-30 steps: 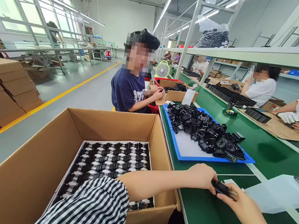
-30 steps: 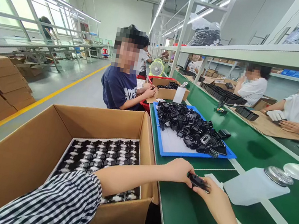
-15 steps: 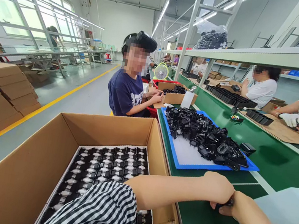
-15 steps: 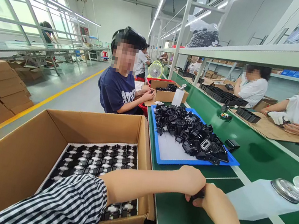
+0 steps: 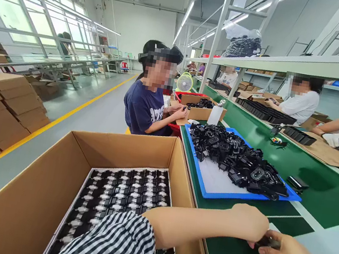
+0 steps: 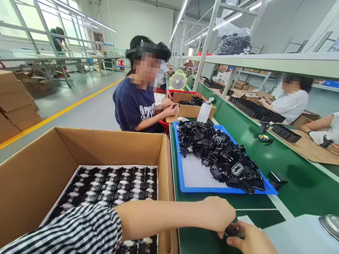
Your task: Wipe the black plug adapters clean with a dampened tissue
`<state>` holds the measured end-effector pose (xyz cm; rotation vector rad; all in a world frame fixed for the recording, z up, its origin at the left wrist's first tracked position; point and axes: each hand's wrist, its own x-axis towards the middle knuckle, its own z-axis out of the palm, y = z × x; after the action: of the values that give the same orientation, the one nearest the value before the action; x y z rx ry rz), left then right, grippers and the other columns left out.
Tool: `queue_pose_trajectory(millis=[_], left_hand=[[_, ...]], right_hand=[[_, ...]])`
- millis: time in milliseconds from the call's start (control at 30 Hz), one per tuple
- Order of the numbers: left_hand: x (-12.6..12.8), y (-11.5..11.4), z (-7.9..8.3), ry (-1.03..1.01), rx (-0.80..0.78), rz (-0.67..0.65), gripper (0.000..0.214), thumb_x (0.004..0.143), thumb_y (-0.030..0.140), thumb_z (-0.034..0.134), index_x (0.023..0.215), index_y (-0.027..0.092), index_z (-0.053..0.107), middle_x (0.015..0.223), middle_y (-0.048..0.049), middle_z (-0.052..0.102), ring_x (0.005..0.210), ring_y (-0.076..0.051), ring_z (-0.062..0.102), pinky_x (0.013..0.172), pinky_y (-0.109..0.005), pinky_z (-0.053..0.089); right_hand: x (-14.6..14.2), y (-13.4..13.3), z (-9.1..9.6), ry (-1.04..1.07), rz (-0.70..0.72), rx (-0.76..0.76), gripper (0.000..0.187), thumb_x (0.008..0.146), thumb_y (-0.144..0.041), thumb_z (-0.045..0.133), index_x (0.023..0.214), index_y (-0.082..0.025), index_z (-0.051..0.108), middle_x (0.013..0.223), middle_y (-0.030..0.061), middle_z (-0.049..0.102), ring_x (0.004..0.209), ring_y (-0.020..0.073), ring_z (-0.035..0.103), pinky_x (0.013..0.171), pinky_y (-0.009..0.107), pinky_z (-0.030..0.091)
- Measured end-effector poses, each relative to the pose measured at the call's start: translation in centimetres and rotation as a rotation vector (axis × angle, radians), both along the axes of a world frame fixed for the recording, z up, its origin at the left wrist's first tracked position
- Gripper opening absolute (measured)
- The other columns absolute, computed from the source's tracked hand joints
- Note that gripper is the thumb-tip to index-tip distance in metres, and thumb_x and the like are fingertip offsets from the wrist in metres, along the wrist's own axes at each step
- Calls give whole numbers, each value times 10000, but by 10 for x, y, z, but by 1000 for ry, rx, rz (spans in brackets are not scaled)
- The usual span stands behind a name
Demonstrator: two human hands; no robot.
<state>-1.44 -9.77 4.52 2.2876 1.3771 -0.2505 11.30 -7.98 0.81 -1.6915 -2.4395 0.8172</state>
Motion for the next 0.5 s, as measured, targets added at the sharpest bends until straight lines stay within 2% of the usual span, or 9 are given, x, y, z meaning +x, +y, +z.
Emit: queue_pose_trajectory(millis=[67,200,300,400,433,500], left_hand=[[3,2,3,14,-24,3,257,603,204,616,841,111,583,841,-88,597,782,-199,543,539,-221,437],[-1,0,-1,-10,-21,12,323,615,281,605,874,90,574,861,-103,590,771,-210,546,539,-236,445],[-13,-7,-14,-158,67,56,317,616,326,595,839,100,590,796,-76,604,736,-204,553,573,-246,443],[-29,-15,-33,-360,122,101,331,623,307,584,905,134,575,836,-29,607,762,-160,549,664,-220,432],[-34,-18,-39,-403,124,115,377,625,293,581,966,135,547,903,-26,595,790,-144,541,696,-211,426],[-43,-21,-51,-479,128,166,444,653,287,547,1059,120,480,1010,-42,556,811,-123,532,717,-206,421]], right_hand=[[0,4,-1,18,17,-121,148,398,-338,431,467,-323,561,582,-11,599,611,294,554,580,390,429],[-3,9,-5,-9,28,-58,119,385,-275,451,453,-327,533,569,-9,593,612,311,550,580,411,419],[-13,6,1,-133,107,28,152,430,-168,493,516,-275,560,598,1,599,646,276,562,578,344,435],[-24,-6,21,-387,311,189,110,531,-112,529,572,-195,588,590,13,592,604,212,565,505,248,420],[-27,-12,32,-436,329,234,90,560,-110,532,581,-175,591,586,16,586,598,197,562,497,230,405],[-28,-26,63,-501,279,270,89,576,-110,534,625,-145,600,582,15,578,600,185,558,509,221,385]])
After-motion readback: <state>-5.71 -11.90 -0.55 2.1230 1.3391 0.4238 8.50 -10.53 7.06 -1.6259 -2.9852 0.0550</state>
